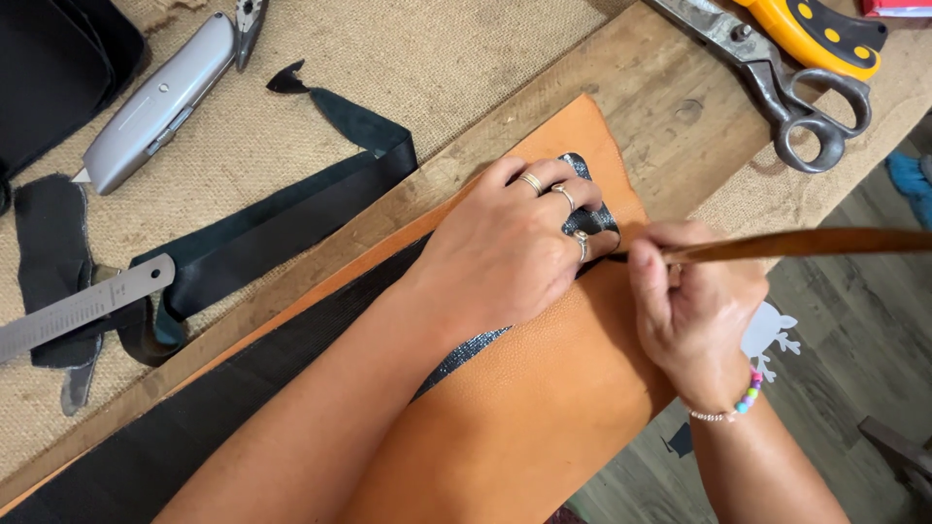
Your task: Mark a black leather strip with a stylus and ruler on a workbench
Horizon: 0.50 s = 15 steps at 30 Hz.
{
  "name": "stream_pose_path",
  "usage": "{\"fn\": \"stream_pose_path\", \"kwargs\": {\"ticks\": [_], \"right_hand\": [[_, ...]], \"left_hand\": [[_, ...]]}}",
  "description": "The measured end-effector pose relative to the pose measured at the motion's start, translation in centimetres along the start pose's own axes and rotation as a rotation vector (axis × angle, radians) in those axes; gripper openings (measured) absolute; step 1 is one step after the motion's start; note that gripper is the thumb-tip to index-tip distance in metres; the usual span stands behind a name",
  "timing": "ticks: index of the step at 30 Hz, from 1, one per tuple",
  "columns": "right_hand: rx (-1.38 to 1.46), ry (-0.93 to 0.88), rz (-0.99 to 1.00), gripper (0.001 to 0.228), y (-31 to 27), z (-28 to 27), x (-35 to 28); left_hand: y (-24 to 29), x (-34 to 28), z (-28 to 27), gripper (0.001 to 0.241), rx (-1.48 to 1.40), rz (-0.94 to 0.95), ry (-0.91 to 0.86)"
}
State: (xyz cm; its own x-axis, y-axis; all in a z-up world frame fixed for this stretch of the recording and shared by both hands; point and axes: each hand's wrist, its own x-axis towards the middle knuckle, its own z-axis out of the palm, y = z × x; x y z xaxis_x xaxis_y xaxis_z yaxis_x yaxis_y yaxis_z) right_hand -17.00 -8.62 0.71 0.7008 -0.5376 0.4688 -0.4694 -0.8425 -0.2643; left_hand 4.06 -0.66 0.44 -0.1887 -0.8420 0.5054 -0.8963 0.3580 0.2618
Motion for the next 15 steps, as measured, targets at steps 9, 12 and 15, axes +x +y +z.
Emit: {"fn": "stream_pose_path", "kwargs": {"ticks": [9, 12, 15], "right_hand": [[0.052, 0.076, -0.089, 0.025, -0.4, 0.5, -0.1], [0.03, 0.126, -0.127, 0.028, 0.2, 1.0, -0.1], [0.036, 0.051, -0.099, 0.027, -1.5, 0.1, 0.2]], "left_hand": [[-0.1, -0.2, 0.4, 0.025, 0.053, 0.011, 0.006], [-0.1, -0.2, 0.4, 0.023, 0.067, 0.012, -0.014], [0.0, -0.1, 0.4, 0.018, 0.091, 0.004, -0.034]]}}
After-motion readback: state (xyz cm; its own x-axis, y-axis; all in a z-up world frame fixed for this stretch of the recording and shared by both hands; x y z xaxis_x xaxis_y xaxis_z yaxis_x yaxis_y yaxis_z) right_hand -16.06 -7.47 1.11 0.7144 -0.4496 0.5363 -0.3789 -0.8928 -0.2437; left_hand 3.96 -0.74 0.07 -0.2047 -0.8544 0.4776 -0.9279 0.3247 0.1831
